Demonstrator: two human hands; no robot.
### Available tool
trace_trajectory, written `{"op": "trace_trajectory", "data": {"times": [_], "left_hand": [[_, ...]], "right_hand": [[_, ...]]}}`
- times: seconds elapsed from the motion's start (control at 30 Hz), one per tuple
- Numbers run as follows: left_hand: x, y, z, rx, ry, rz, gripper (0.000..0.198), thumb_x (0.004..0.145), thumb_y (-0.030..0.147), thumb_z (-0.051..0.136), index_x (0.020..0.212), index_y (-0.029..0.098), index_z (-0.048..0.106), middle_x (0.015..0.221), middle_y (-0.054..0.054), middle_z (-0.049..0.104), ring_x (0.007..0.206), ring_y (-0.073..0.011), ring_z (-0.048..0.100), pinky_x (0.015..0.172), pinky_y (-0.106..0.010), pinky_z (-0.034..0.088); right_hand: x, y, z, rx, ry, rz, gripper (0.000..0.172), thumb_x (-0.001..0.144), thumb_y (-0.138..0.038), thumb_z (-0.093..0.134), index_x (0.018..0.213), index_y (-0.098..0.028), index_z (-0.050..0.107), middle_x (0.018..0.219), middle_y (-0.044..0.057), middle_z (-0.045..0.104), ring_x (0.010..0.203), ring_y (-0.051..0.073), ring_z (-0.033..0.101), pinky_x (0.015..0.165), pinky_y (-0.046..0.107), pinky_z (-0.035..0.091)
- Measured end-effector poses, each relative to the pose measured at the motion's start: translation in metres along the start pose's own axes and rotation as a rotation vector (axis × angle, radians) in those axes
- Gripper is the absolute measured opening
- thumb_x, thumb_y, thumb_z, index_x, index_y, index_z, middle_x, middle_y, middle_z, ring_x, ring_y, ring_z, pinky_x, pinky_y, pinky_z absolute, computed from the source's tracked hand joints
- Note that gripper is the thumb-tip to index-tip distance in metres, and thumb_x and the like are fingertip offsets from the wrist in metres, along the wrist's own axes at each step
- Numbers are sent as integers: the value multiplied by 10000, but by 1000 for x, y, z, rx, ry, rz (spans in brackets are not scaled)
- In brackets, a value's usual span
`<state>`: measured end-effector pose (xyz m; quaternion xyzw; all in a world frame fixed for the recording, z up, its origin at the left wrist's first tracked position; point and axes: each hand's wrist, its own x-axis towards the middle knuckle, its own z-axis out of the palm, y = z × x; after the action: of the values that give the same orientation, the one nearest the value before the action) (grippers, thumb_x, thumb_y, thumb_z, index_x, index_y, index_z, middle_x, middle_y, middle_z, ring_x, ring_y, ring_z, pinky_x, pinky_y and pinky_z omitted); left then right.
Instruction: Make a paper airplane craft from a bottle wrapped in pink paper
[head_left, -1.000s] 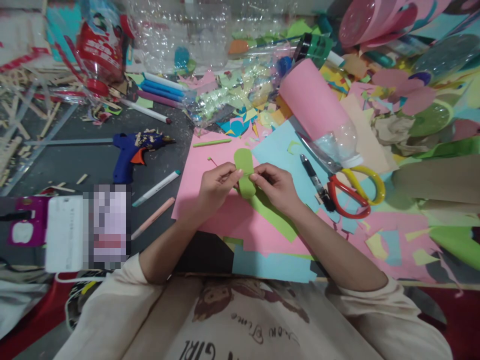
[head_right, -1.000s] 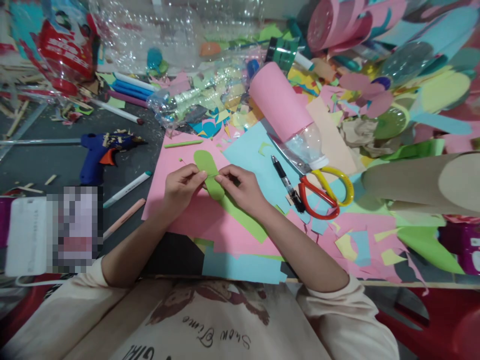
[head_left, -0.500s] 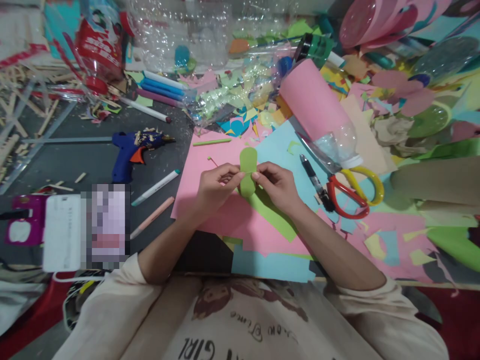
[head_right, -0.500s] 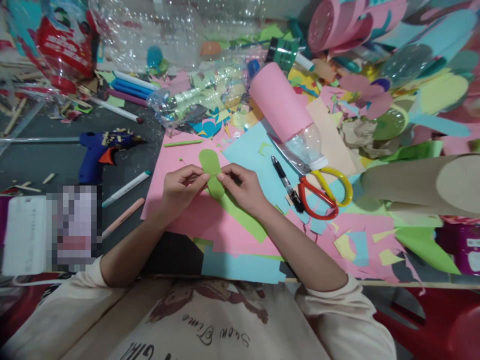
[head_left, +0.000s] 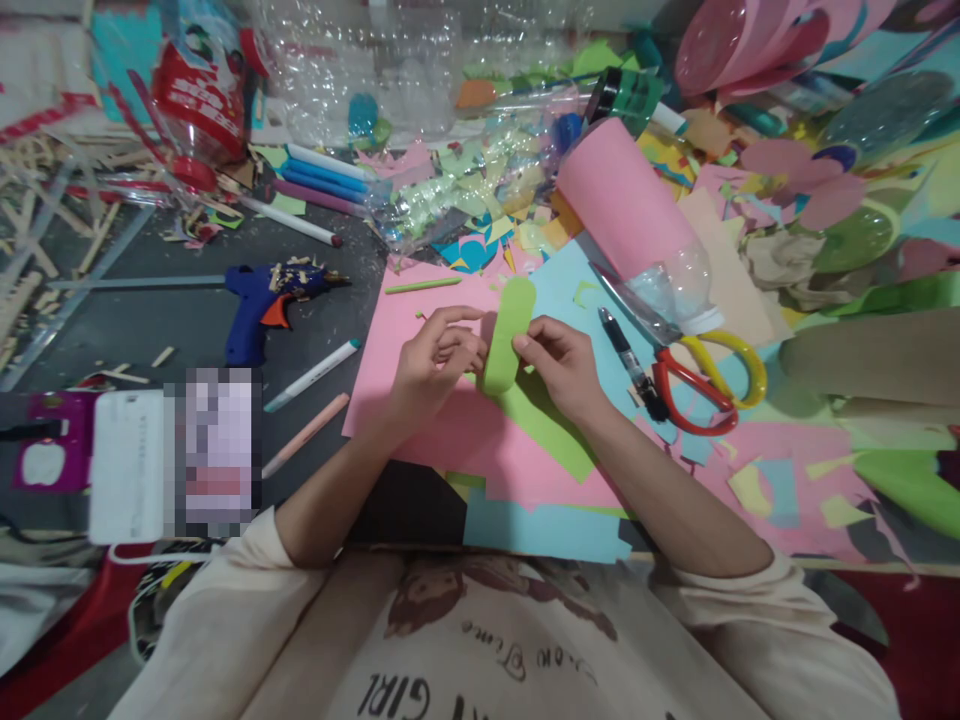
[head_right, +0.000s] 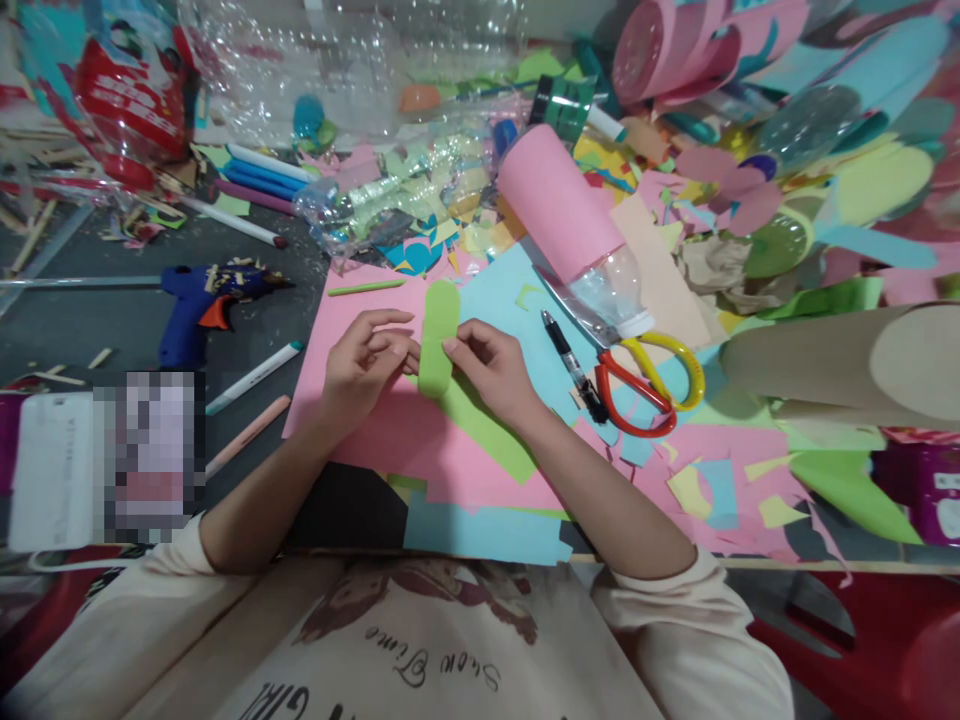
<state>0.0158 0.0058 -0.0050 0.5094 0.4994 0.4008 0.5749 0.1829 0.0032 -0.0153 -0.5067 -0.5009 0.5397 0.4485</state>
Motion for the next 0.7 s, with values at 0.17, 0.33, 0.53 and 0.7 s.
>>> {"op": "trace_trajectory", "data": {"times": [0.17,0.33,0.53,0.7], "left_hand": [[-1,-2,-2,-21,-140,46,391,734,274,643,1104,202,538,819,9,682,681,-103,622,599,-201,467],[0,-3,-1,-37,-155,39,363,748,285,653,1084,205,541,832,-3,683,756,-119,645,625,-200,470],[0,-6,-2,-38,-162,15,361,745,313,676,1073,208,569,869,-12,677,778,-111,638,659,-198,486],[-1,-7,-3,-50,-196,34,365,744,346,707,1059,206,588,918,-28,679,789,-113,637,693,-208,504]], "right_hand": [[2,0,-1,47,31,1,489,727,-682,674,642,-224,525,555,-51,466,515,107,481,520,267,449],[3,1,-1,94,38,-10,460,725,-648,699,640,-224,541,554,-51,473,510,104,485,514,266,465],[4,4,-1,118,72,-3,482,695,-661,718,623,-225,526,538,-56,480,497,103,483,501,262,457],[4,3,0,105,83,-10,495,690,-680,712,617,-226,529,526,-56,488,490,106,481,497,264,447]]}}
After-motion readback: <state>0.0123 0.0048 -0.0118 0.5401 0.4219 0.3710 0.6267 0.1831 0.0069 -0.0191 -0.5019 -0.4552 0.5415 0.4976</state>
